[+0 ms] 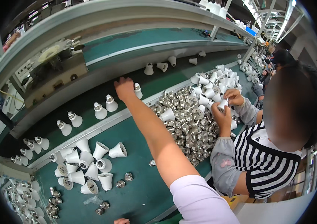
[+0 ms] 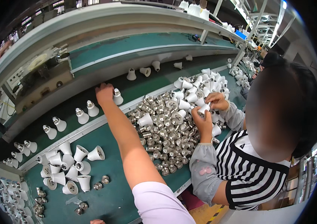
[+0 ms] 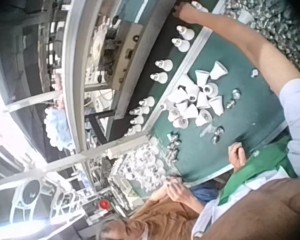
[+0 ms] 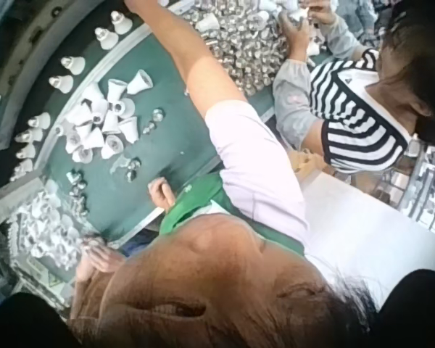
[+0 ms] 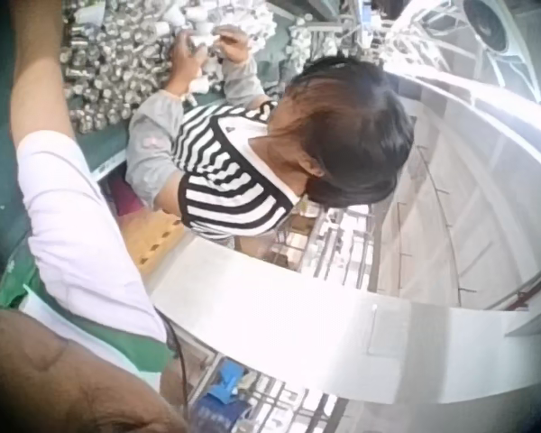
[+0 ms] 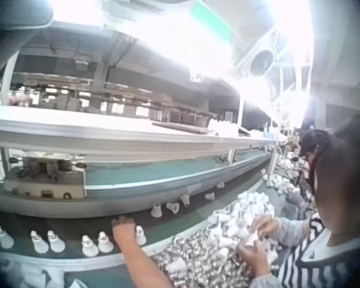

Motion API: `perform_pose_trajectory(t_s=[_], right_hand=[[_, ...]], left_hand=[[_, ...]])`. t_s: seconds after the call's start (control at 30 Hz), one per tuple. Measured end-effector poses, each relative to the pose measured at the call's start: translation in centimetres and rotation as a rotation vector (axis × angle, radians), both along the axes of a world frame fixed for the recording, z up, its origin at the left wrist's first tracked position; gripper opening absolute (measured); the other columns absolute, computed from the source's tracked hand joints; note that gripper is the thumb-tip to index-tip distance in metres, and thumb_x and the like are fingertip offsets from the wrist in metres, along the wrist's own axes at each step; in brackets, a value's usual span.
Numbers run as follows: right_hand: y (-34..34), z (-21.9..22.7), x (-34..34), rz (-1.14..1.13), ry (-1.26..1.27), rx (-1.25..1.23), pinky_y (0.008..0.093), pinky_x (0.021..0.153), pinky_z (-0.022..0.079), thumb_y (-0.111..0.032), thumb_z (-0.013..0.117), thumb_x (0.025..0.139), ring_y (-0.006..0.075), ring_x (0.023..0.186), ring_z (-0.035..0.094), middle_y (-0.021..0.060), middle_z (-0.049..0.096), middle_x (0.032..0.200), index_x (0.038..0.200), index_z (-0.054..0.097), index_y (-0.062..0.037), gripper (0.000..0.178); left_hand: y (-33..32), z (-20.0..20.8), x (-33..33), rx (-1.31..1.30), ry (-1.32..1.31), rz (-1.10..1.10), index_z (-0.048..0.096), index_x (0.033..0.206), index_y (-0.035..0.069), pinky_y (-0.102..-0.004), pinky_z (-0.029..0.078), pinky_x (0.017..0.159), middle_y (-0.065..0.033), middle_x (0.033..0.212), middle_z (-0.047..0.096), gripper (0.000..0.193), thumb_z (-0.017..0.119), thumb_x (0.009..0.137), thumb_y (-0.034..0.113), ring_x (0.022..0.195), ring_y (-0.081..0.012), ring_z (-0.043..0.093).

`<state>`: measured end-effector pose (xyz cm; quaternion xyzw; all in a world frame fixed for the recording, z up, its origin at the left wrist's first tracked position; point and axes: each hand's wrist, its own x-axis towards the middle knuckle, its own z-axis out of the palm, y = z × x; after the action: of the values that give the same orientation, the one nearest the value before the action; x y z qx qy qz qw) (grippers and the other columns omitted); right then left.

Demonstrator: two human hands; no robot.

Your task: Assembling LED light bulb components by threading the metal base onto the white housing and securing internal wiring.

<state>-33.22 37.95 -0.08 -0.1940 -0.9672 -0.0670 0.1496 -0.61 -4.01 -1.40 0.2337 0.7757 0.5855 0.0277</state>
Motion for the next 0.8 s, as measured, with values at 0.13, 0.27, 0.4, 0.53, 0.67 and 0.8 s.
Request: perform_pose_trajectory(t_s=[0.13, 0.27, 0.4, 0.53, 0.67, 0.8], right_hand=[[0.8, -2.6, 0.0, 0.104, 0.184, 0.198, 0.0316, 0.057, 0.049, -0.014, 0.055, 0.074, 0.0227, 0.072, 0.061, 0.01, 0.054, 0.083, 0.091, 0.058, -0.0111, 0.017], [1.6, -1.9, 0.9, 0.121, 0.061, 0.248, 0.0317, 0.058, 0.05, -0.013, 0.056, 0.074, 0.0231, 0.072, 0.061, 0.0118, 0.056, 0.086, 0.09, 0.059, -0.0077, 0.018], [-1.1, 3.9, 3.9, 0.088, 0.327, -0.074, 0.0369, 0.065, 0.05, -0.02, 0.061, 0.07, 0.0298, 0.081, 0.059, 0.0164, 0.055, 0.089, 0.103, 0.05, -0.0029, 0.038], [-4.6, 7.4, 9.5, 0.04, 0.752, -0.437, 0.0391, 0.072, 0.047, -0.022, 0.064, 0.069, 0.0349, 0.086, 0.056, 0.0171, 0.052, 0.097, 0.11, 0.042, -0.001, 0.052], [-12.7, 9.0, 17.5, 0.38, 0.815, -0.902, 0.0377, 0.078, 0.044, -0.018, 0.065, 0.067, 0.0344, 0.091, 0.053, 0.0164, 0.05, 0.104, 0.111, 0.043, -0.0026, 0.052], [-21.4, 8.4, 28.8, 0.797, 0.667, -0.936, 0.0351, 0.074, 0.046, -0.011, 0.067, 0.061, 0.0332, 0.086, 0.054, 0.017, 0.047, 0.106, 0.115, 0.044, -0.0057, 0.058]], left_hand=[[0.6, 0.6, 0.7, -0.041, 0.074, 0.013, 0.058, 0.088, 0.0, -0.0342, 0.041, 0.078, -0.0153, 0.089, 0.054, 0.01, 0.051, 0.081, 0.003, 0.083, -0.0275, 0.052], [1.0, -0.1, 0.7, -0.014, 0.169, 0.027, 0.059, 0.086, 0.0, -0.0349, 0.043, 0.075, -0.0151, 0.086, 0.055, 0.01, 0.051, 0.079, 0.002, 0.08, -0.0277, 0.053], [1.3, 0.9, 1.3, -0.014, 0.169, 0.075, 0.058, 0.084, -0.001, -0.0353, 0.044, 0.073, -0.0152, 0.083, 0.056, 0.009, 0.051, 0.079, 0.001, 0.077, -0.0278, 0.054], [1.1, -0.9, 0.6, 0.033, 0.25, 0.042, 0.056, 0.084, -0.001, -0.0295, 0.041, 0.061, -0.0118, 0.078, 0.055, 0.012, 0.05, 0.076, 0.005, 0.067, -0.0194, 0.05], [1.4, -0.4, 0.8, 0.221, -0.192, 0.051, 0.054, 0.078, 0.0, -0.0248, 0.039, 0.055, -0.0083, 0.072, 0.053, 0.011, 0.046, 0.083, 0.007, 0.064, -0.0159, 0.049], [3.6, 1.7, -0.7, 0.935, -1.031, -0.294, 0.048, 0.101, 0.003, -0.0238, 0.041, 0.057, -0.0063, 0.08, 0.054, 0.02, 0.043, 0.089, 0.018, 0.068, -0.0137, 0.051]])
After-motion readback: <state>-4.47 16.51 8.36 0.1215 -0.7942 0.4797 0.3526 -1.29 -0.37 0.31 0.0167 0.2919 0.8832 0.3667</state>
